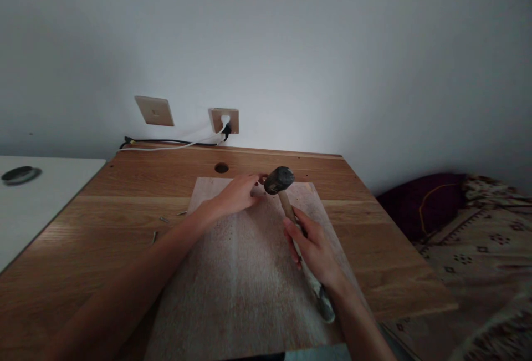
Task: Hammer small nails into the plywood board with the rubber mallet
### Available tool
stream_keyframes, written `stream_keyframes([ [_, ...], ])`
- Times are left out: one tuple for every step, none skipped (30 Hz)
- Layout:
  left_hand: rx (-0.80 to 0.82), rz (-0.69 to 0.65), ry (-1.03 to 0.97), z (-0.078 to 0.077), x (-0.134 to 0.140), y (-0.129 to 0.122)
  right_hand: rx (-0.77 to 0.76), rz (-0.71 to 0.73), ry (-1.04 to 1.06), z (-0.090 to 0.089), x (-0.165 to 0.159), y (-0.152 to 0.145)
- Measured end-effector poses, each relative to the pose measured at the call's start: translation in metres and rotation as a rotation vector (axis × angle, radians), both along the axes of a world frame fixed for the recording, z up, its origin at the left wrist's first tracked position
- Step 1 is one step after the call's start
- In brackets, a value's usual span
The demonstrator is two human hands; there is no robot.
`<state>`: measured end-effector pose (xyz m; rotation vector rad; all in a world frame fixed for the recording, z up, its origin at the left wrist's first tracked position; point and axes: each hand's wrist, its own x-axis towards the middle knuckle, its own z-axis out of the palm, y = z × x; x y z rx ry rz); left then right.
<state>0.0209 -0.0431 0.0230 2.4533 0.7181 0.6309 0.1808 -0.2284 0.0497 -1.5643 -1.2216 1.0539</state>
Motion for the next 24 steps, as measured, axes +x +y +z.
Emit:
stream_keyframes([
  [0.019, -0.001, 0.001, 0.003, -0.003, 0.001, -0.012, 0.014, -0.005, -0.001, 0.0, 0.0],
  [0.033, 0.003, 0.019, 0.008, -0.008, 0.002, -0.025, 0.027, -0.012, -0.003, 0.001, 0.0],
  [0.045, 0.01, 0.052, 0.012, -0.015, 0.003, -0.039, 0.036, -0.02, -0.004, 0.001, 0.0],
  [0.055, 0.02, 0.096, 0.018, -0.024, 0.005, -0.049, 0.04, -0.028, -0.006, 0.002, 0.0],
  [0.06, 0.029, 0.144, 0.023, -0.035, 0.007, -0.054, 0.039, -0.038, -0.008, 0.002, 0.0],
  [0.057, 0.037, 0.194, 0.029, -0.048, 0.01, -0.058, 0.036, -0.046, -0.01, 0.003, -0.001],
  [0.047, 0.047, 0.239, 0.035, -0.064, 0.011, -0.059, 0.033, -0.055, -0.011, 0.003, -0.001],
  [0.023, 0.054, 0.283, 0.04, -0.081, 0.012, -0.059, 0.031, -0.063, -0.012, 0.003, -0.001],
  [-0.01, 0.068, 0.334, 0.044, -0.099, 0.012, -0.057, 0.031, -0.068, -0.013, 0.003, -0.001],
  [-0.04, 0.095, 0.39, 0.048, -0.117, 0.011, -0.056, 0.03, -0.07, -0.013, 0.003, -0.001],
  [-0.072, 0.126, 0.449, 0.05, -0.134, 0.009, -0.053, 0.027, -0.068, -0.013, 0.003, -0.002],
  [-0.113, 0.151, 0.505, 0.051, -0.149, 0.005, -0.047, 0.021, -0.066, -0.013, 0.002, -0.002],
  [-0.146, 0.184, 0.554, 0.051, -0.162, 0.001, -0.039, 0.013, -0.062, -0.012, 0.002, -0.002],
  [-0.173, 0.208, 0.587, 0.049, -0.171, -0.004, -0.034, 0.009, -0.06, -0.012, 0.001, -0.002],
  [-0.192, 0.219, 0.6, 0.045, -0.178, -0.008, -0.034, 0.011, -0.062, -0.012, 0.001, -0.002],
  [-0.2, 0.217, 0.593, 0.04, -0.182, -0.012, -0.038, 0.014, -0.067, -0.012, 0.0, -0.002],
  [-0.196, 0.207, 0.567, 0.034, -0.183, -0.014, -0.042, 0.016, -0.074, -0.012, 0.0, -0.002],
  [-0.181, 0.195, 0.531, 0.028, -0.183, -0.015, -0.047, 0.017, -0.08, -0.012, 0.0, -0.002],
  [-0.16, 0.182, 0.493, 0.022, -0.182, -0.015, -0.049, 0.015, -0.084, -0.012, -0.001, -0.002],
  [-0.136, 0.176, 0.466, 0.017, -0.181, -0.013, -0.048, 0.008, -0.084, -0.012, -0.001, -0.001],
  [-0.115, 0.183, 0.456, 0.013, -0.18, -0.011, -0.046, 0.0, -0.079, -0.011, -0.002, -0.001],
  [-0.101, 0.202, 0.459, 0.012, -0.181, -0.008, -0.043, -0.009, -0.071, -0.01, -0.002, -0.001],
  [-0.094, 0.228, 0.462, 0.012, -0.182, -0.005, -0.038, -0.019, -0.059, -0.008, -0.003, -0.001],
  [-0.092, 0.255, 0.454, 0.015, -0.183, -0.002, -0.029, -0.036, -0.047, -0.006, -0.004, -0.001],
])
